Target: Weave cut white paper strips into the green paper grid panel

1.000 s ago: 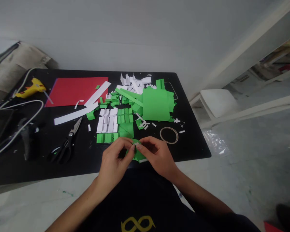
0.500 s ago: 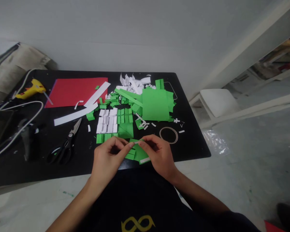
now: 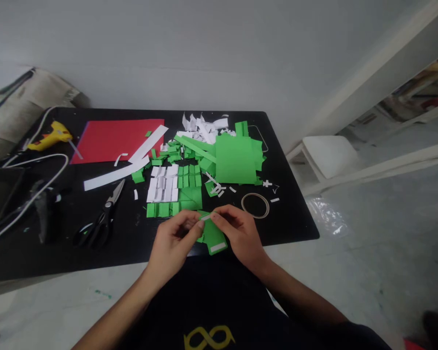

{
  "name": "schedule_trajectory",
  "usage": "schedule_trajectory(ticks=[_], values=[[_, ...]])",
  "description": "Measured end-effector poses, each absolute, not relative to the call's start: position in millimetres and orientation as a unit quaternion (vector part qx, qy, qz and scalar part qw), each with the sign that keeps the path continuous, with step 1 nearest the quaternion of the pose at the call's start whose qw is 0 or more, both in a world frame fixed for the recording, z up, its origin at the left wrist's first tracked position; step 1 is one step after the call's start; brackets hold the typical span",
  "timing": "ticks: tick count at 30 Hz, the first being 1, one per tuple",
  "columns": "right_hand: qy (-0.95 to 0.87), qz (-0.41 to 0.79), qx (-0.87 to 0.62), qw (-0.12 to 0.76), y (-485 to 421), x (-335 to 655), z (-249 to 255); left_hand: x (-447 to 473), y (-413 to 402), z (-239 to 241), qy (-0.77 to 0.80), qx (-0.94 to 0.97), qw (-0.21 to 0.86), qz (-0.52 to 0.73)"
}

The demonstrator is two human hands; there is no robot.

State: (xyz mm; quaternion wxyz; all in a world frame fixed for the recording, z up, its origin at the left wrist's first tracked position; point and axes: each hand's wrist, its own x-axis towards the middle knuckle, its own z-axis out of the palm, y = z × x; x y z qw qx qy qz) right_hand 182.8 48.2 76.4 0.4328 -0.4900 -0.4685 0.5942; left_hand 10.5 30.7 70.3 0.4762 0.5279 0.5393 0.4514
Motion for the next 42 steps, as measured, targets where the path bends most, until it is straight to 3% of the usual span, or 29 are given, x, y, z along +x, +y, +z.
schedule_trajectory(ticks=[27, 31, 35, 42], values=[[-0.513, 0.492, -0.505, 0.490, 44, 179, 65, 18, 28, 63, 0.540, 0.494, 0.495, 0.468], [-0.628, 0.300, -0.491, 0.524, 42, 181, 63, 16, 26, 62, 0.541, 0.534, 0.455, 0.464], [-0.750, 0.091, -0.453, 0.473, 41, 187, 67, 15, 24, 64, 0.542, 0.608, 0.377, 0.442], [-0.809, 0.116, -0.400, 0.415, 44, 192, 71, 16, 23, 71, 0.537, 0.697, 0.256, 0.400]])
